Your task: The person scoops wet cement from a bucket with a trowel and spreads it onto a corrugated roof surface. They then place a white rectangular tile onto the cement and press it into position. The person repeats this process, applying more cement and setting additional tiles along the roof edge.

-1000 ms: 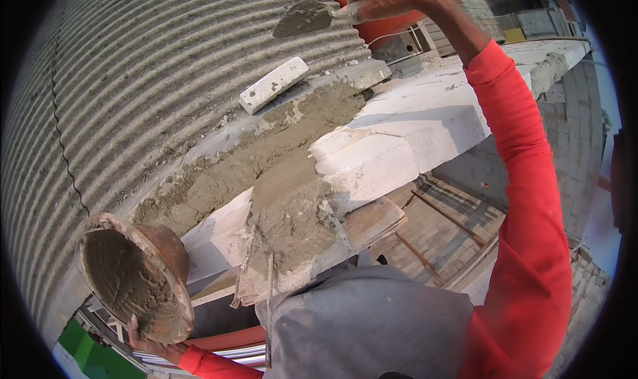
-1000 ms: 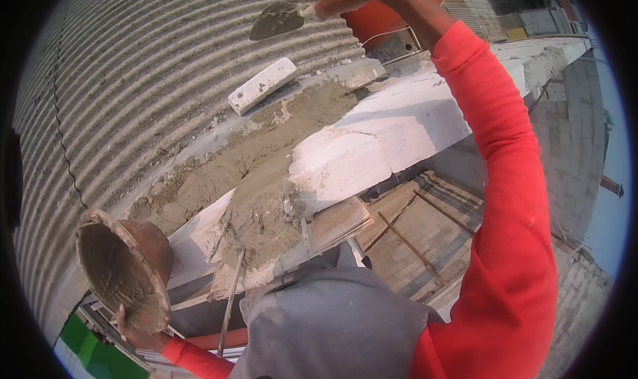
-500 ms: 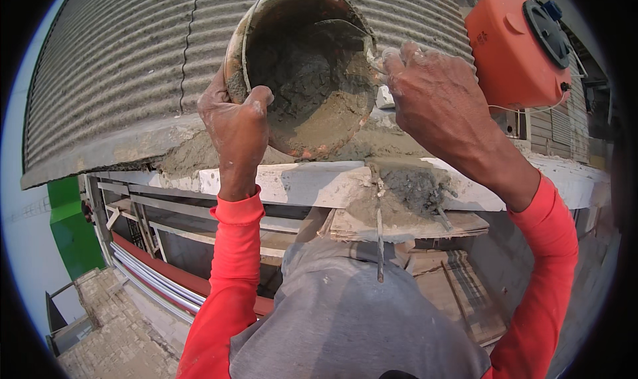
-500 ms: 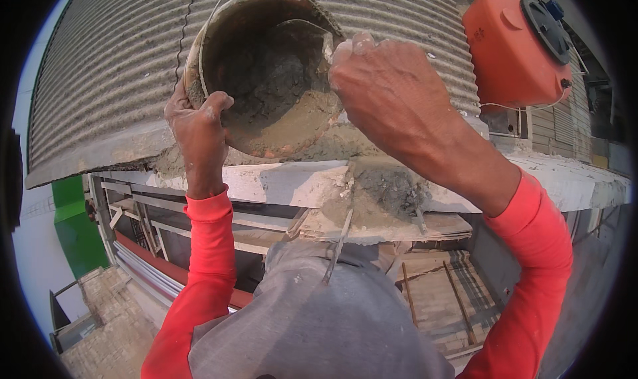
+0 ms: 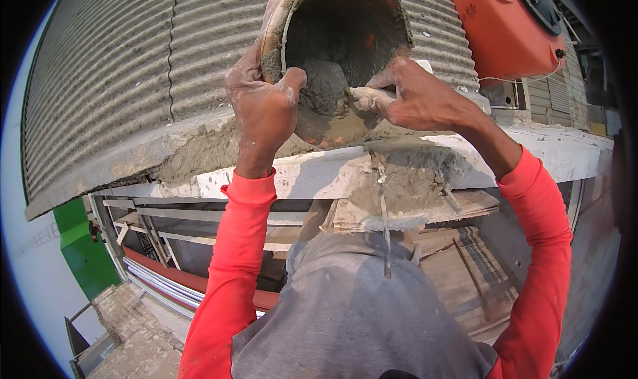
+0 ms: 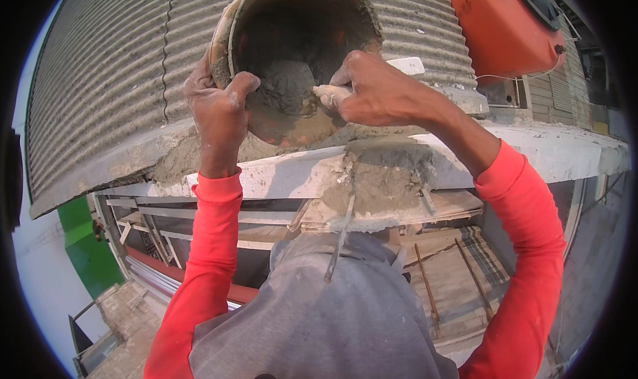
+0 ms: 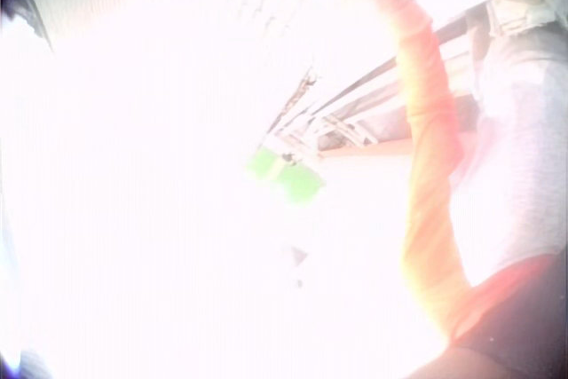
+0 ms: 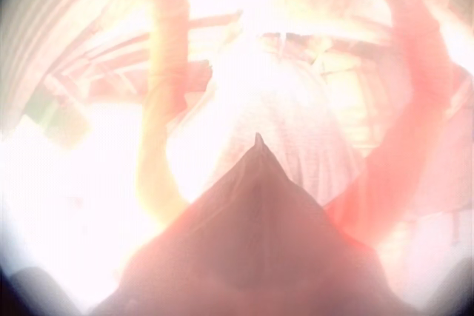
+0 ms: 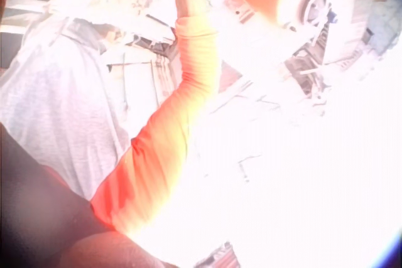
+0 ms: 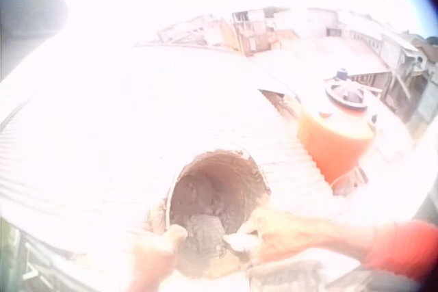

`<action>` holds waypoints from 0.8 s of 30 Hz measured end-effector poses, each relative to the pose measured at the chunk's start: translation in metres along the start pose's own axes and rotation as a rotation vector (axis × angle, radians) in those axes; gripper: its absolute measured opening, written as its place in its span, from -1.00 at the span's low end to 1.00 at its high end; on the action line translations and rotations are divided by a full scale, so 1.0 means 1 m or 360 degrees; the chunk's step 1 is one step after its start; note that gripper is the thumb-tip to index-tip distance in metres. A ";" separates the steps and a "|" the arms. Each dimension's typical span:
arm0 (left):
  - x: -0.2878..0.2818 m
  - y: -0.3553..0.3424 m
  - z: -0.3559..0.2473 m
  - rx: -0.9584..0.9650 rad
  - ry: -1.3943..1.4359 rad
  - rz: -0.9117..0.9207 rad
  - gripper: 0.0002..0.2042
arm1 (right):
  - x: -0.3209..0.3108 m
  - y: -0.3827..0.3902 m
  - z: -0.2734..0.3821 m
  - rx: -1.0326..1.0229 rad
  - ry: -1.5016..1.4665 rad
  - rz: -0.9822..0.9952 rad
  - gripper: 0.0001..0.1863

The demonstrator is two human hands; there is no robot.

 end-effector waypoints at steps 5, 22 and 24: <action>0.010 0.005 0.012 -0.0294 -0.0232 -0.0127 -0.55 | -0.010 0.026 -0.016 0.0354 -0.0373 0.0117 -0.45; -0.176 0.099 0.017 0.0189 -0.1778 -0.0300 -0.77 | -0.157 0.125 -0.230 0.0811 0.0527 0.0311 -0.67; -0.211 0.121 -0.005 0.0032 -0.1367 -0.0477 -0.82 | -0.159 0.126 -0.277 0.0769 0.0788 0.0496 -0.58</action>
Point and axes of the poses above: each hand's wrist, its own y-axis away from the middle knuckle, its own x-axis out of the palm, z = x × y, the point moved 3 cm from there along -y, towards the middle knuckle
